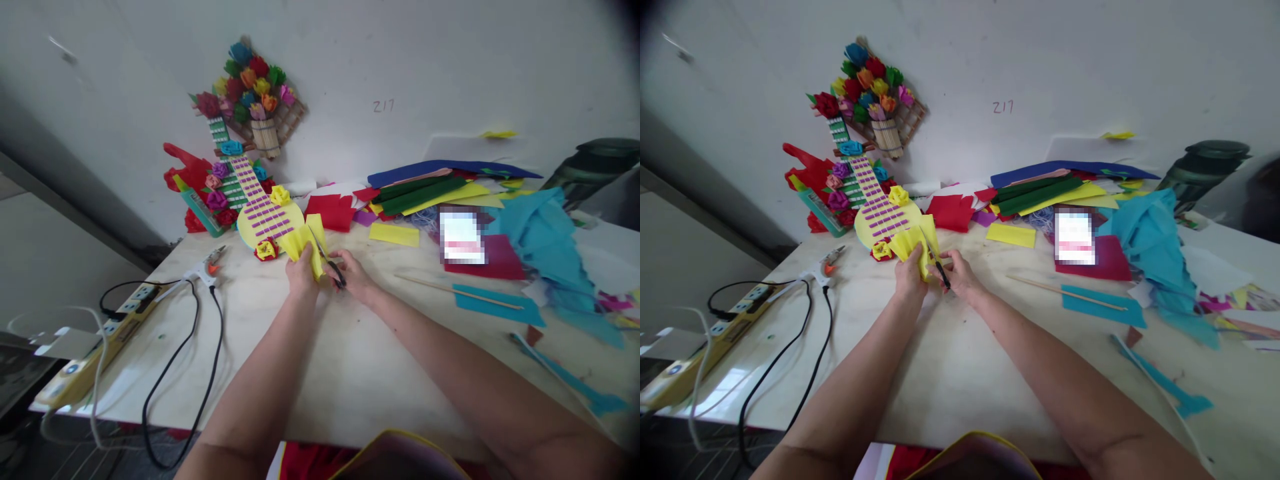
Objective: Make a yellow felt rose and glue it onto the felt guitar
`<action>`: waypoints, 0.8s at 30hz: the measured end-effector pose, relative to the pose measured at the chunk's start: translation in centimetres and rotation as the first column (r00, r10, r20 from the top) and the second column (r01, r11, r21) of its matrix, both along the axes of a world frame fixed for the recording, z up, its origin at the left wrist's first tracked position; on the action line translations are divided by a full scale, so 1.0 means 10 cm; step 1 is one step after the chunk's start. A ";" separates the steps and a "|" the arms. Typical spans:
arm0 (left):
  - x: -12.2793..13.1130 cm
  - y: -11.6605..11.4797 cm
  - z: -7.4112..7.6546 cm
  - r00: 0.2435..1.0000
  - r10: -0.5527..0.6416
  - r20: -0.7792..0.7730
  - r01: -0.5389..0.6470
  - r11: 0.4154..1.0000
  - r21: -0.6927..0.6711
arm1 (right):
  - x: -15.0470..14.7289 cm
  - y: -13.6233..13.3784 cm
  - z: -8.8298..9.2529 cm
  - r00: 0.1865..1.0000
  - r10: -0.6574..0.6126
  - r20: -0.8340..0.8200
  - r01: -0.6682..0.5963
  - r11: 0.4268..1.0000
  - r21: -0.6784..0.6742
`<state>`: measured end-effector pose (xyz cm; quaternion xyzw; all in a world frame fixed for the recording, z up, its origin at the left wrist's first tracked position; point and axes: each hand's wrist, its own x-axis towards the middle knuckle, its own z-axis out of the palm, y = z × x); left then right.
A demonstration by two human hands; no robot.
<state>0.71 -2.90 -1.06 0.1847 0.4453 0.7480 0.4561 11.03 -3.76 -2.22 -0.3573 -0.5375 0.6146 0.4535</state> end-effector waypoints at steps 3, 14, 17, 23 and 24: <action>0.00 -0.01 0.01 1.000 -0.009 -0.010 0.009 1.000 0.001 | 0.02 -0.01 0.03 1.000 0.018 0.000 -0.018 1.000 -0.010; 0.03 -0.05 0.00 0.995 -0.097 -0.018 0.098 0.995 0.019 | 0.05 0.01 0.03 1.000 0.015 -0.025 -0.016 1.000 -0.017; 0.04 -0.05 0.00 0.994 -0.104 -0.014 0.104 0.994 0.021 | 0.05 0.00 0.07 1.000 0.004 -0.028 -0.006 0.999 -0.046; 0.03 -0.04 -0.01 0.994 -0.105 0.004 0.105 0.994 0.019 | 0.06 0.00 0.06 0.999 0.000 -0.043 -0.002 0.999 -0.038; 0.03 -0.04 -0.02 0.994 -0.106 0.001 0.106 0.994 0.024 | 0.06 0.00 0.05 0.999 0.000 -0.052 -0.001 0.999 -0.033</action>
